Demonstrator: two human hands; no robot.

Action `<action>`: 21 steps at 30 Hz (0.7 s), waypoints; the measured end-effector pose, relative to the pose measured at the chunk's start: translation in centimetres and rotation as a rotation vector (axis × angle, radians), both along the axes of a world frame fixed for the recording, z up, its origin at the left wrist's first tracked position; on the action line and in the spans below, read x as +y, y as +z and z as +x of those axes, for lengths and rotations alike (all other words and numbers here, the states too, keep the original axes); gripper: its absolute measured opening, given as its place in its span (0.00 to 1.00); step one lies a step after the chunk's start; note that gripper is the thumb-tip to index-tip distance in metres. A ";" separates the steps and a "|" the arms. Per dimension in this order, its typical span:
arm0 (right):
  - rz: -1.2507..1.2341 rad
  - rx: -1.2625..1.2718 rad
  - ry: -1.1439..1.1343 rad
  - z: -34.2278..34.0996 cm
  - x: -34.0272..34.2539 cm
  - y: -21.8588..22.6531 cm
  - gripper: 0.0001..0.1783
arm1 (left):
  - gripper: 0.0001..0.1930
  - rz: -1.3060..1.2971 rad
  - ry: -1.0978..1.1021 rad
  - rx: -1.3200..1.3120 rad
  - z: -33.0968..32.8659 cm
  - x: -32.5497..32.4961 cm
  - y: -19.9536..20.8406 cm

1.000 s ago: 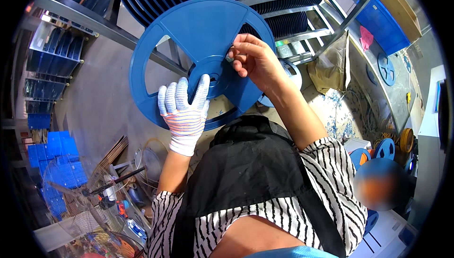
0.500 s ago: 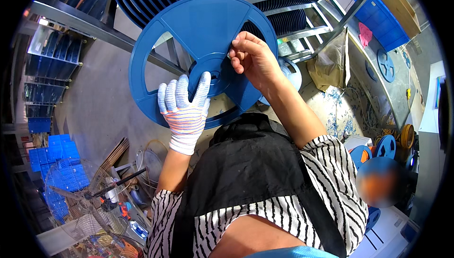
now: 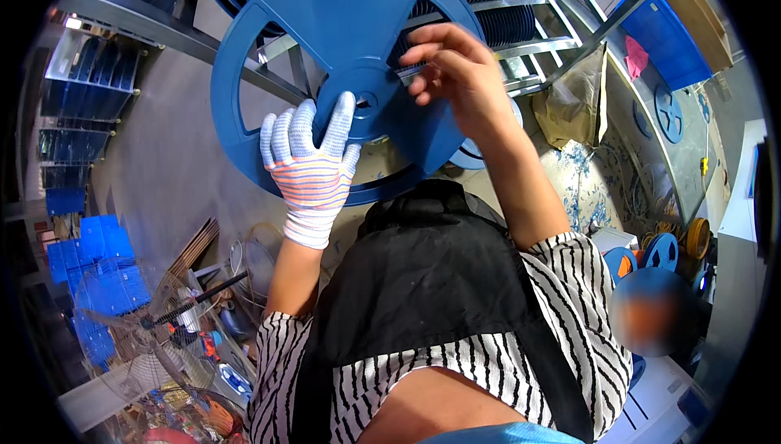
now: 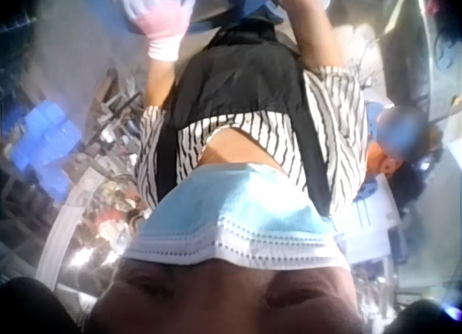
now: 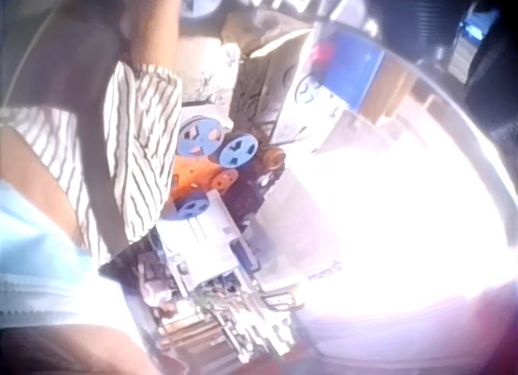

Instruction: The person repeatedly picks up blue plastic reel-like parts from a table and stacks them onto a metal rack. The person handles the parts one at a time, placing them in a vertical stack on the rack.

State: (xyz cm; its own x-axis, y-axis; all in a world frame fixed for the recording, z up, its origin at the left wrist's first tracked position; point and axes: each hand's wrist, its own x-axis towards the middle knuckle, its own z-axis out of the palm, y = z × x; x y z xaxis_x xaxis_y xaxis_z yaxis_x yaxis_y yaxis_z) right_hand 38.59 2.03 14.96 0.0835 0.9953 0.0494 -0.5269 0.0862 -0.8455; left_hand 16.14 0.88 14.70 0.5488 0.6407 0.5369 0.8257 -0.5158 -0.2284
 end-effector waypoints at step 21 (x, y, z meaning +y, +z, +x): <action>-0.206 0.442 -0.191 2.8 -2.6 -10.0 0.28 | 0.23 -0.060 -0.077 -0.988 -5.1 1.4 4.6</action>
